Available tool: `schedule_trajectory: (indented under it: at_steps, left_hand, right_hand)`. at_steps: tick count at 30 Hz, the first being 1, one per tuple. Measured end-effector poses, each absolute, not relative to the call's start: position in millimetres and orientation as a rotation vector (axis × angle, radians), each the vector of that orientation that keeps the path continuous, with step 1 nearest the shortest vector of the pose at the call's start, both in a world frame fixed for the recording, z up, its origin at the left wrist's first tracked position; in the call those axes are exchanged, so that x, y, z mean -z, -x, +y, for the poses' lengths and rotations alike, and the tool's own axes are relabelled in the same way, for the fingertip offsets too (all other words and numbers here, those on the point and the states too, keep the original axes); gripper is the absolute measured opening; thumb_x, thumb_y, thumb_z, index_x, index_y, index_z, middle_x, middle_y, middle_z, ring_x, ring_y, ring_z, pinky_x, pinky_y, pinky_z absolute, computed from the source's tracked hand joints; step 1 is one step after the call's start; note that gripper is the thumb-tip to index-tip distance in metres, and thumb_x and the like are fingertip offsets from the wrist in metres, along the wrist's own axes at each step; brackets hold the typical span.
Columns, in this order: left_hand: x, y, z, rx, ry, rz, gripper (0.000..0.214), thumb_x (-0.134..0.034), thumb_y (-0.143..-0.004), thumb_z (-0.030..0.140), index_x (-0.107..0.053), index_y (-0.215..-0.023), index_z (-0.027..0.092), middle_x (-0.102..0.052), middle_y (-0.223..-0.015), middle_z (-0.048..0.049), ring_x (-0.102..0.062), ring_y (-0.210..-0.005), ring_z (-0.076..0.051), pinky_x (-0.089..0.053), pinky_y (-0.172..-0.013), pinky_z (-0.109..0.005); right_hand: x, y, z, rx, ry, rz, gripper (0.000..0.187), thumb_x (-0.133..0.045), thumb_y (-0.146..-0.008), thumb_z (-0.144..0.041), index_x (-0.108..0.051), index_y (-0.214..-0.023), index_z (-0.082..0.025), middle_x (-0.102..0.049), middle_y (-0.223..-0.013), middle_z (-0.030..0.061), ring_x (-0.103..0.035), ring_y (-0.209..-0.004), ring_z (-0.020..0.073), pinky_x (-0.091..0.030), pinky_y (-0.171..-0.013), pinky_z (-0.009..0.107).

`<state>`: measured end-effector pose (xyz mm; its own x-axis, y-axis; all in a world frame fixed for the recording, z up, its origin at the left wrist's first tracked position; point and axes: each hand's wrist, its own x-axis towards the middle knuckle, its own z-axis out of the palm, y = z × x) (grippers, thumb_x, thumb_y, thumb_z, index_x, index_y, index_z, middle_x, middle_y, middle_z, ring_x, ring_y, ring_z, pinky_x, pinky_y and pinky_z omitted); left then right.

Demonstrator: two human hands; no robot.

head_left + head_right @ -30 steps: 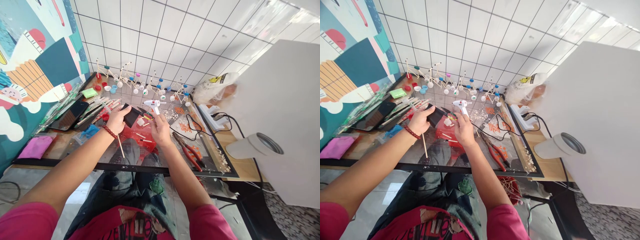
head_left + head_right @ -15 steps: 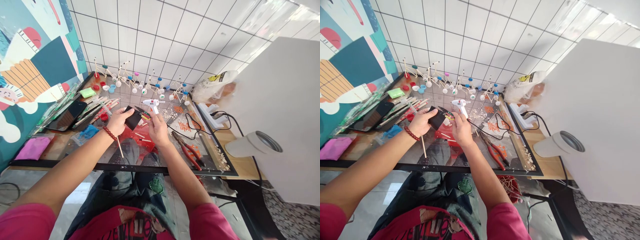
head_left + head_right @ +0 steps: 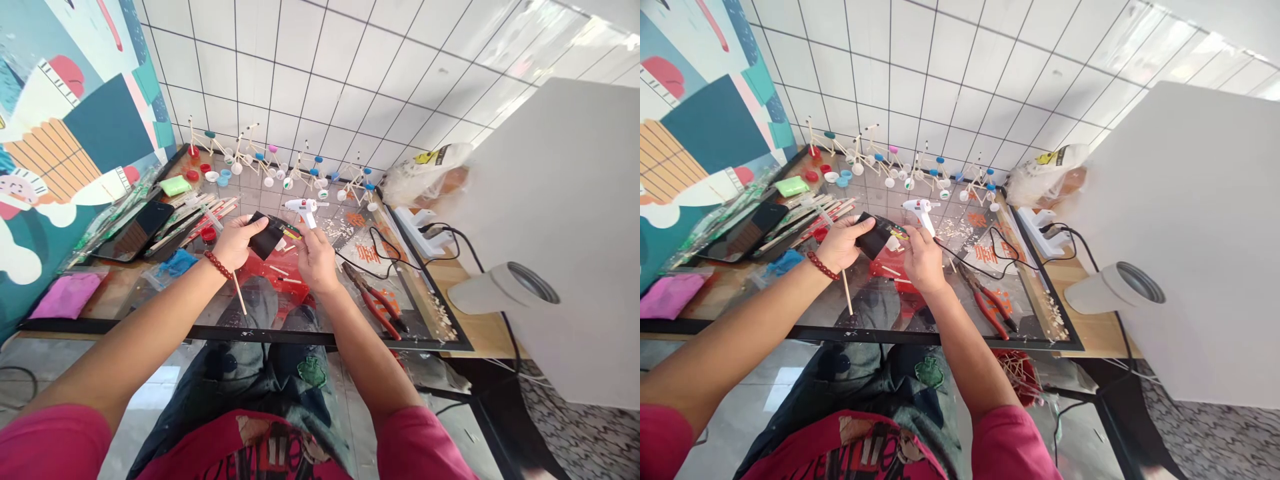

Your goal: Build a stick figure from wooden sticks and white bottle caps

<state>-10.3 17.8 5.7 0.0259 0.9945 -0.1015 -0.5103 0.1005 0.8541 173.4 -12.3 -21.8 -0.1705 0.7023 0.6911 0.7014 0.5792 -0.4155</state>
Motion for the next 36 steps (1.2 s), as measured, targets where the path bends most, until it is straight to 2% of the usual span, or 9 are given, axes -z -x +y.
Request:
schedule_trajectory:
  at_steps: [13,24,32,36]
  left_hand:
    - [-7.9,8.8,15.1,-1.316,-0.725,0.870,0.047,-0.099,-0.033,0.036,-0.069,-0.061,0.013,-0.067,-0.061,-0.0007,-0.059,-0.056,-0.012,-0.046,-0.053,-0.023]
    - [-5.8,10.3,17.6,-1.330,-0.716,0.838,0.042,-0.097,-0.039,0.035,-0.070,-0.063,0.013,-0.069,-0.065,-0.0022,-0.061,-0.059,-0.013,-0.047,-0.057,-0.026]
    - [-7.2,6.7,10.7,-1.260,-0.808,0.812,0.042,-0.097,-0.042,0.033,-0.074,-0.071,0.015,-0.072,-0.071,-0.0019,-0.063,-0.065,-0.015,-0.050,-0.065,-0.028]
    - [-9.5,7.0,9.3,-1.265,-0.792,0.803,0.044,-0.096,-0.043,0.037,-0.075,-0.076,0.016,-0.073,-0.074,-0.0018,-0.063,-0.068,-0.015,-0.049,-0.062,-0.025]
  right_hand:
    - [18.2,-175.3,-14.4,0.017,1.164,-1.868,0.026,-0.050,-0.097,-0.024,-0.063,-0.119,-0.019,-0.067,-0.099,0.0094,-0.065,-0.088,0.0207,-0.055,-0.081,0.032]
    - [21.3,-176.2,-12.9,0.022,1.123,-1.871,0.027,-0.052,-0.095,-0.025,-0.061,-0.120,-0.020,-0.066,-0.097,0.0081,-0.064,-0.084,0.0204,-0.055,-0.079,0.033]
    - [21.9,-174.4,-13.3,0.023,1.134,-1.862,0.027,-0.050,-0.098,-0.028,-0.060,-0.123,-0.020,-0.065,-0.095,0.0081,-0.063,-0.084,0.0203,-0.055,-0.078,0.033]
    - [22.7,-174.8,-12.5,0.037,1.129,-1.862,0.027,-0.051,-0.098,-0.028,-0.059,-0.122,-0.019,-0.065,-0.096,0.0081,-0.063,-0.083,0.0196,-0.055,-0.077,0.032]
